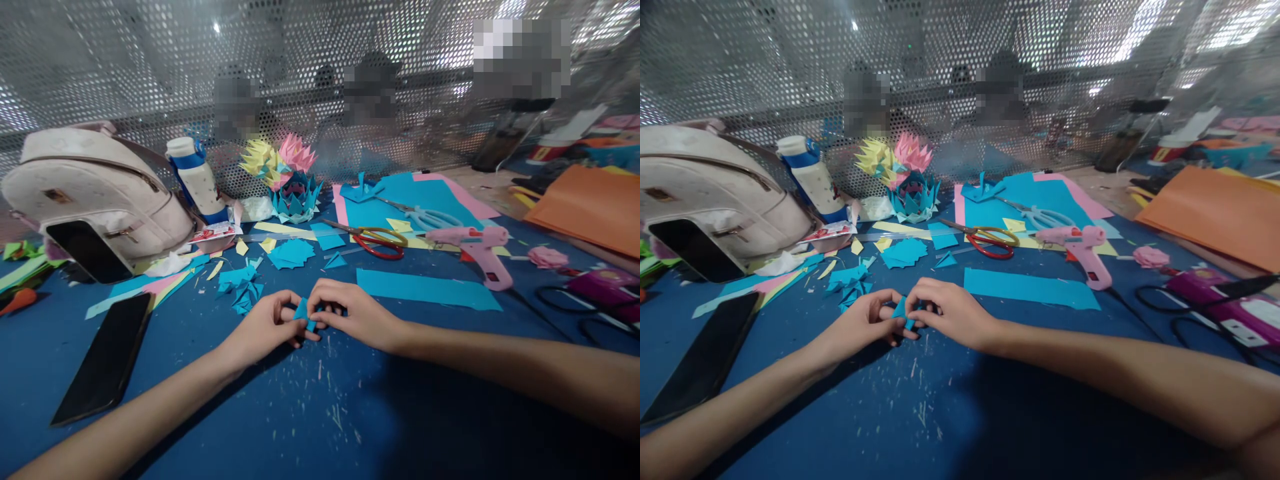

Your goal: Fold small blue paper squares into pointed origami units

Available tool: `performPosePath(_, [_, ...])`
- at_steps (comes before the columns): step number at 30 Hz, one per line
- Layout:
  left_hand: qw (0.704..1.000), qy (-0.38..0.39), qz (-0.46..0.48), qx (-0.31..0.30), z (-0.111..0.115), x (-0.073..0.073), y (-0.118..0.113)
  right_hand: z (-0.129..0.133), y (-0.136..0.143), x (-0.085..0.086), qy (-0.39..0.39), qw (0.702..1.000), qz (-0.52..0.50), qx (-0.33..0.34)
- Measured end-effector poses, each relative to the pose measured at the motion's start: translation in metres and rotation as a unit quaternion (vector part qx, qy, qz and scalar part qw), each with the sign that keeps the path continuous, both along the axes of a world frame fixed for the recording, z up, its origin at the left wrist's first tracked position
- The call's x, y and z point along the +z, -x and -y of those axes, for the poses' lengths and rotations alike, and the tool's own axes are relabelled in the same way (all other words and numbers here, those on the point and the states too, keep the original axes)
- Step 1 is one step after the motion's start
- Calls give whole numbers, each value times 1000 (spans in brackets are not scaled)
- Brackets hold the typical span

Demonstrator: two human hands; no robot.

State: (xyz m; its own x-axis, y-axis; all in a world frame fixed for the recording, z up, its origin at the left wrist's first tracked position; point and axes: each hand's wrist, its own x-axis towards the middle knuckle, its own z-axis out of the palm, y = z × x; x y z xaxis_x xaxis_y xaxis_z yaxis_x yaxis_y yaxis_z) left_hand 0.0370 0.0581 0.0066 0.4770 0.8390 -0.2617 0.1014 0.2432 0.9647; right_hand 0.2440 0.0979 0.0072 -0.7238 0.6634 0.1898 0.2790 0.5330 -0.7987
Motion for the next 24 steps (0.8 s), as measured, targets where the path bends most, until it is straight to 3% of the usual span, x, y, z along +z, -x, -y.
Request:
performPosePath(11, [999,-30,-8,20,5,-1,-3,2,1,1,70,997,4,-25])
performPosePath(24, [999,-38,-18,28,6,-1,-2,2,0,1,81,997,-10,-9])
